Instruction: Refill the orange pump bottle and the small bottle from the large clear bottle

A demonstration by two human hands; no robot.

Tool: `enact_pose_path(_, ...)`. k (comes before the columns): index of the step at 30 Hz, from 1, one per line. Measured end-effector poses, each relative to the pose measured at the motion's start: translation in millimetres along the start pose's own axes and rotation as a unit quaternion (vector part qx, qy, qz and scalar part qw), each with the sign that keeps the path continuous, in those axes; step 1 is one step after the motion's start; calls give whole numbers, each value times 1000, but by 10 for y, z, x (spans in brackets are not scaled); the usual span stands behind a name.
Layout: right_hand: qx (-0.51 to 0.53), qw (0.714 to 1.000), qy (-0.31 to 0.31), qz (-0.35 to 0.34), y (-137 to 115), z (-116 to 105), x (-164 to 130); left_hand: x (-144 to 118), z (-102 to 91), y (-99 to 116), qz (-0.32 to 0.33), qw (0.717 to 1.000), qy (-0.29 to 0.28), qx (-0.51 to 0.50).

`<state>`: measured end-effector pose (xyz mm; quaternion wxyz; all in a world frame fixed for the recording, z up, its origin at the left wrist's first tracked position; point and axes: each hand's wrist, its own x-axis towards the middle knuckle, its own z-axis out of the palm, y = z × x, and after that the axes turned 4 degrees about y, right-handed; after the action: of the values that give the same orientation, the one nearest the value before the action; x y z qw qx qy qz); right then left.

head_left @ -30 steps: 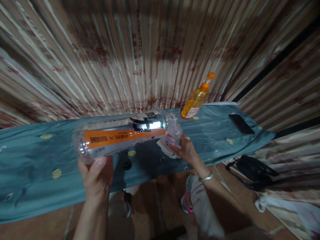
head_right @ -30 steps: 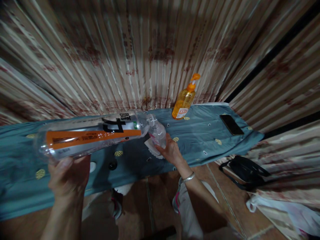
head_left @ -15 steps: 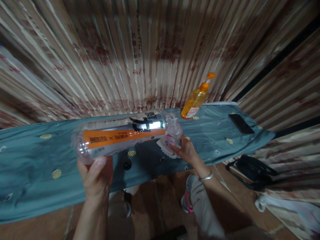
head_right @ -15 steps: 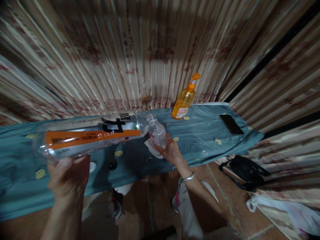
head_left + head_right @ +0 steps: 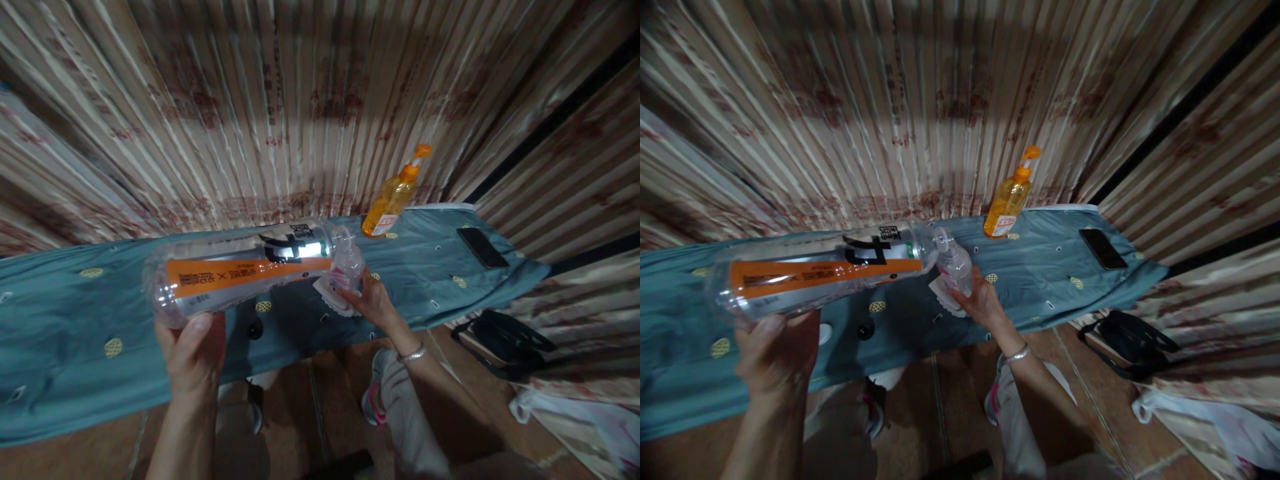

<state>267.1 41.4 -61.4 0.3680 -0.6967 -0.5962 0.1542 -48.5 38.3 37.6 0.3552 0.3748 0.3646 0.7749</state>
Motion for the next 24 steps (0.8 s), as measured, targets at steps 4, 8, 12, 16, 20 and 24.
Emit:
enact_pose_path(4, 10, 1000, -5, -5, -1, -17, 4, 8, 32, 31, -1, 1000, -7, 3)
enact_pose_path(8, 7, 1000, -6, -8, 13, -29, 6, 9, 30, 24, 8, 1000, -17, 6)
enact_pose_path(12, 6, 1000, -1, -14, 33, -10, 3, -2, 2, 1, 1, 1000, -4, 2)
enact_pose_path(16, 8, 1000, 7, -18, 48, 17, 2, 2, -18, -10, -2, 1000, 6, -8)
enact_pose_path(20, 11, 1000, -4, -18, 51, 19, 1, 18, -26, -18, 1, 1000, 3, -24)
enact_pose_path(24, 7, 1000, -4, -22, 44, 9, 1, 16, -26, -31, 11, 1000, -7, -25)
